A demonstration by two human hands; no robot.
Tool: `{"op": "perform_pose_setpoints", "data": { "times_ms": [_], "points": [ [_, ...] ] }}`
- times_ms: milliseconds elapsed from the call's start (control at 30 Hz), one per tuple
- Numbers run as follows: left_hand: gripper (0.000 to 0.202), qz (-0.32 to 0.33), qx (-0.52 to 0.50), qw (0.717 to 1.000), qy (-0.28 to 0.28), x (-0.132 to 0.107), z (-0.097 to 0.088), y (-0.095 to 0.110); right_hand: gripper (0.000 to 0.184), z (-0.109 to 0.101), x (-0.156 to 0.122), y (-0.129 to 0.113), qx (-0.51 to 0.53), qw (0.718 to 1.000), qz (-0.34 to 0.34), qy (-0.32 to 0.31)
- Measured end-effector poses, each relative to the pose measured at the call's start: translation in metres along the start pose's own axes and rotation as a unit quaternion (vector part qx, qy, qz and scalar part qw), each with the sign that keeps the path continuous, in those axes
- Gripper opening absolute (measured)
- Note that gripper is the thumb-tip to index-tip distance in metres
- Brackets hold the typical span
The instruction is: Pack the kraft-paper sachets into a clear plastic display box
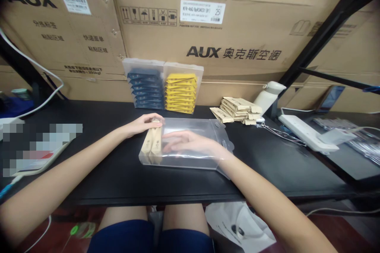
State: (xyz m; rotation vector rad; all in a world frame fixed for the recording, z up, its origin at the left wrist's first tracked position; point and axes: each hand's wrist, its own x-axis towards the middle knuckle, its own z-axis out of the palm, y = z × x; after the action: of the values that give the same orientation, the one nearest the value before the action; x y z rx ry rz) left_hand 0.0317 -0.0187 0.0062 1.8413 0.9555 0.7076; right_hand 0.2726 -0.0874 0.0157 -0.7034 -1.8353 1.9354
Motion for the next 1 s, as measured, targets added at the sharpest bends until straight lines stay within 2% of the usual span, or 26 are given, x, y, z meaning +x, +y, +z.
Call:
{"op": "perform_pose_setpoints", "data": {
  "times_ms": [200, 400, 733, 1000],
  "points": [
    [0.043, -0.025, -0.033, 0.999, 0.007, 0.0004, 0.0008, -0.0008, 0.054, 0.0008, 0.0003, -0.0015, -0.002, 1.0, 0.002, 0.0],
    [0.037, 0.0, -0.01, 1.0, -0.004, 0.0, -0.0012, 0.0005, 0.055, 0.0008, -0.0006, -0.0019, 0.001, 1.0, 0.008, 0.001],
    [0.036, -0.001, -0.009, 1.0, 0.0, -0.0004, -0.0005, 0.0019, 0.049, -0.0029, 0.0004, 0.0045, 0.005, 1.0, 0.007, 0.001],
    [0.046, -0.041, -0.048, 0.998, 0.006, 0.0, 0.0011, 0.0006, 0.045, -0.0019, 0.0008, 0.0045, 0.008, 1.0, 0.006, 0.004]
  ]
}}
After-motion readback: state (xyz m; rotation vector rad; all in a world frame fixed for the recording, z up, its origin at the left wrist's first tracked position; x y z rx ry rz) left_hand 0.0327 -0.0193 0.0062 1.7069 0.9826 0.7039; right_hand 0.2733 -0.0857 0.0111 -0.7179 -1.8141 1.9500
